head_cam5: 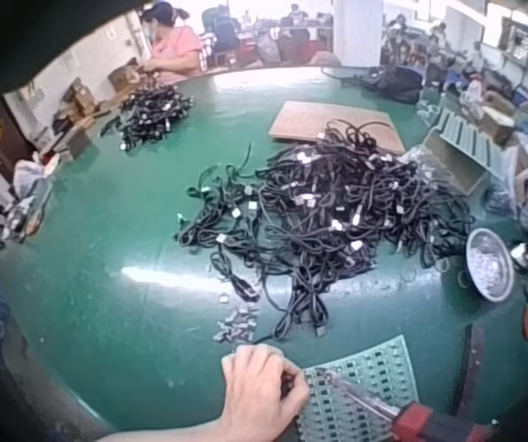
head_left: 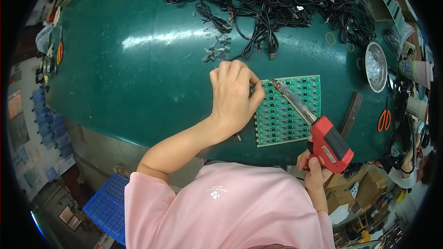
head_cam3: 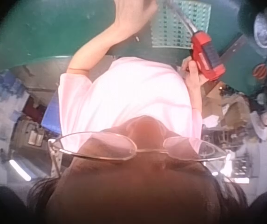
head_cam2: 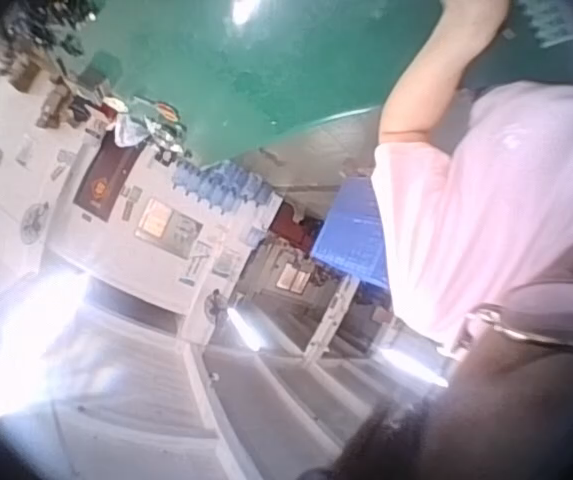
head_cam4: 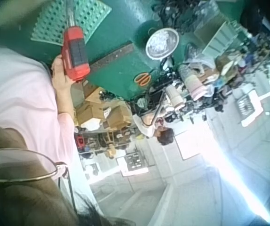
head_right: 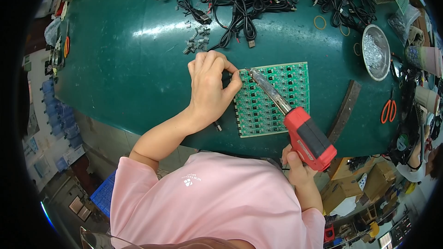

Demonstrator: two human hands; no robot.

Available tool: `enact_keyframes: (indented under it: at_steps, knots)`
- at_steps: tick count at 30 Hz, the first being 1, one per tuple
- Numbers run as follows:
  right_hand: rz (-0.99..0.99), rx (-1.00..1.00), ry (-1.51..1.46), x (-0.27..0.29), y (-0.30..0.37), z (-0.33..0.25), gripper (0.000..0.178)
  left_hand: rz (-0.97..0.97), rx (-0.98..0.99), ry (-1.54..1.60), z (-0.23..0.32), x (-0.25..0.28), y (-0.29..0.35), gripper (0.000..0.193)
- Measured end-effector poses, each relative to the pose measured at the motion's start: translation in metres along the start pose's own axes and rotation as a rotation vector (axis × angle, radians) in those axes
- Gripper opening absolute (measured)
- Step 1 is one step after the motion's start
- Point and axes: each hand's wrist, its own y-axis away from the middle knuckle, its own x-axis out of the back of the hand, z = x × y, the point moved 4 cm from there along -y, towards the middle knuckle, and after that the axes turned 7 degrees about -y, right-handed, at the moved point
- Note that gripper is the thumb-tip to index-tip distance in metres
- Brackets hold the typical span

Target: Soldering components and wires onto a green printed circuit board using a manual soldering iron.

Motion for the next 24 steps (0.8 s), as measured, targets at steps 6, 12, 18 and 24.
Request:
enact_keyframes:
  at_steps: [6,12,18,24]
  knots:
    - [0.01,-0.014,-0.008,0.001,0.0,0.008,0.048,-0.004,-0.007,-0.013,0.001,0.001,0.0,0.015]
    - [0.029,0.005,-0.167,0.0,-0.013,0.012,0.046,-0.098,-0.042,0.052,-0.005,0.01,-0.003,0.015]
    - [0.126,0.087,-0.236,-0.009,-0.026,0.017,0.047,-0.118,-0.139,0.057,-0.002,0.015,-0.008,0.015]
    - [0.131,0.115,-0.207,-0.011,-0.031,0.017,0.048,-0.11,-0.304,0.001,0.002,0.012,-0.008,0.014]
